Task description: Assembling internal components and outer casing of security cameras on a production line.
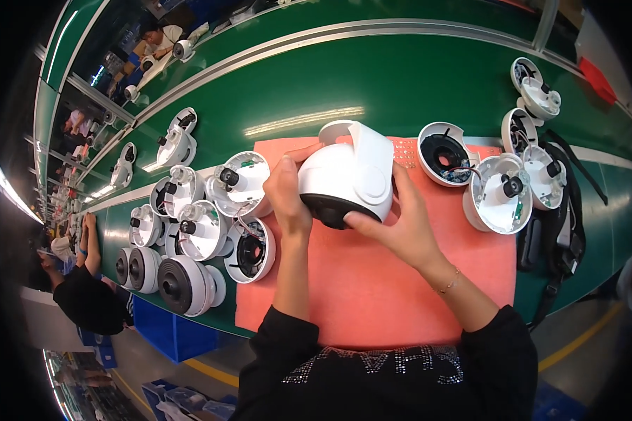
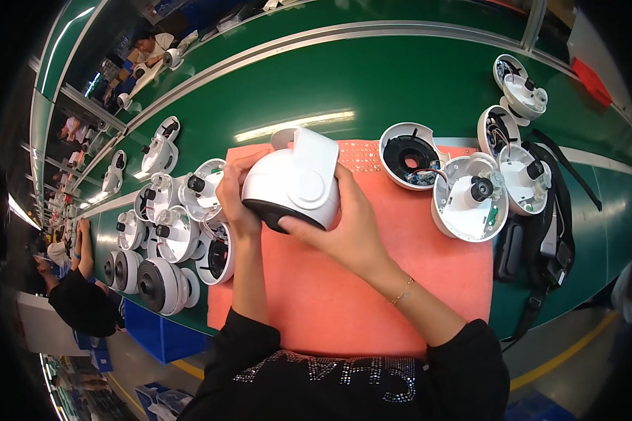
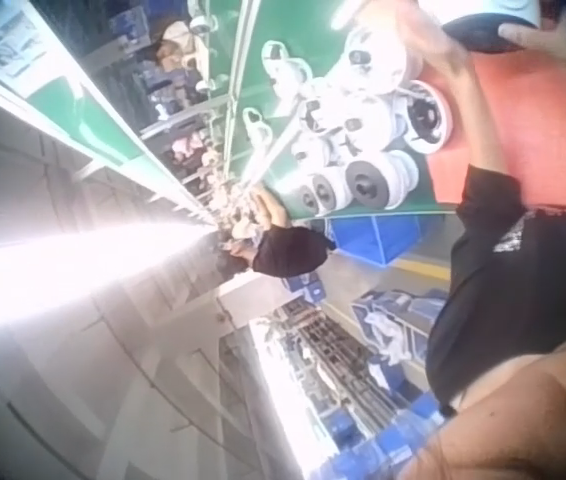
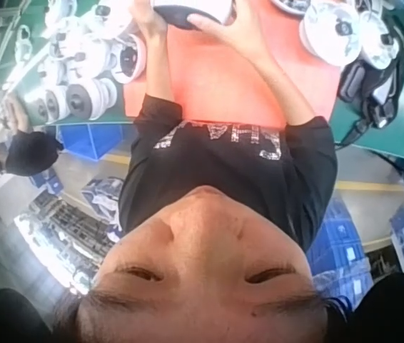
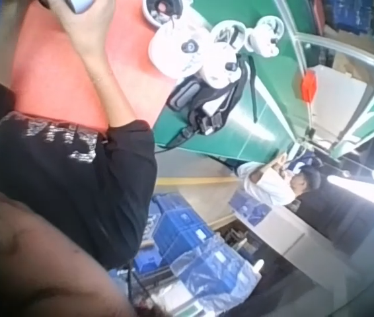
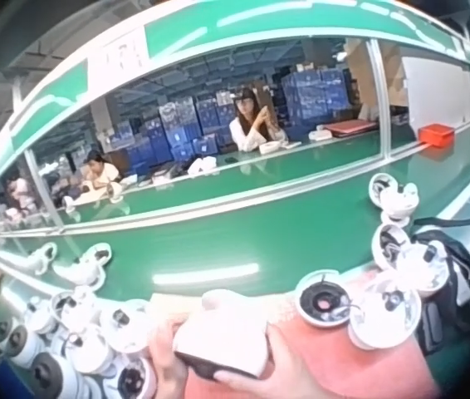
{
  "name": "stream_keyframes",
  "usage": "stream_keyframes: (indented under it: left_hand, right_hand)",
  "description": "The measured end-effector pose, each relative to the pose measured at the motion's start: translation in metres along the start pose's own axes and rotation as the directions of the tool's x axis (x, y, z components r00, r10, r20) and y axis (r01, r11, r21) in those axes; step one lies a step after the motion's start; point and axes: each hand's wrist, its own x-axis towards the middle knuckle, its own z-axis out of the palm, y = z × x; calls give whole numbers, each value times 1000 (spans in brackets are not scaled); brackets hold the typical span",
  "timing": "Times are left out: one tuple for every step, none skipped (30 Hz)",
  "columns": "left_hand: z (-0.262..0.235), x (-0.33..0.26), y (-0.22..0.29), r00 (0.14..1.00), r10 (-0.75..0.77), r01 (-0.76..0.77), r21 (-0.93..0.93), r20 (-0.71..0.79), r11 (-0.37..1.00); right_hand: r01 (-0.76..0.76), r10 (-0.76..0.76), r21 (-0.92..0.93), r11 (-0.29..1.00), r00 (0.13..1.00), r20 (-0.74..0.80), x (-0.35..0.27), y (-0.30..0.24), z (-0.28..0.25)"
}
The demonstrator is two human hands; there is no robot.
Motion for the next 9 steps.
stream_keyframes:
  left_hand:
    - [-2, -1, 1, 999, 26, -27, 27, 33, 999]
    - [-5, -3, 4, 999, 23, -24, 18, 36, 1000]
    - [-1, -3, 7, 994, 11, -25, 125, 113, 992]
    - [2, -3, 10, 981, -8, -37, 226, 195, 974]
    - [2, -5, 11, 958, 31, -80, 162, 286, 984]
    - [1, -8, 4, 935, -10, -21, 83, 353, 996]
    - [-6, -12, 7, 932, -81, 54, 84, 353, 995]
    - [-7, -18, 13, 925, -11, 21, -22, 379, 1000]
    - [-1, -22, 11, 901, 26, -10, -39, 433, 999]
  right_hand:
    - [-94, 91, 174, 980, 996, 25, -1, 1, 0]
    - [-186, 175, 338, 923, 983, 61, -2, 2, 0]
    - [-217, 206, 344, 914, 976, 69, -5, 3, -4]
    - [-249, 240, 349, 904, 968, 69, -8, 4, -7]
    - [-225, 229, 316, 922, 973, 23, -8, 8, -10]
    - [-304, 303, 378, 875, 951, 64, -8, 7, -19]
    - [-377, 360, 444, 813, 925, 126, -5, -1, -24]
    - [-408, 377, 462, 787, 912, 163, -3, -11, -31]
    - [-447, 431, 504, 739, 889, 155, -6, -9, -43]
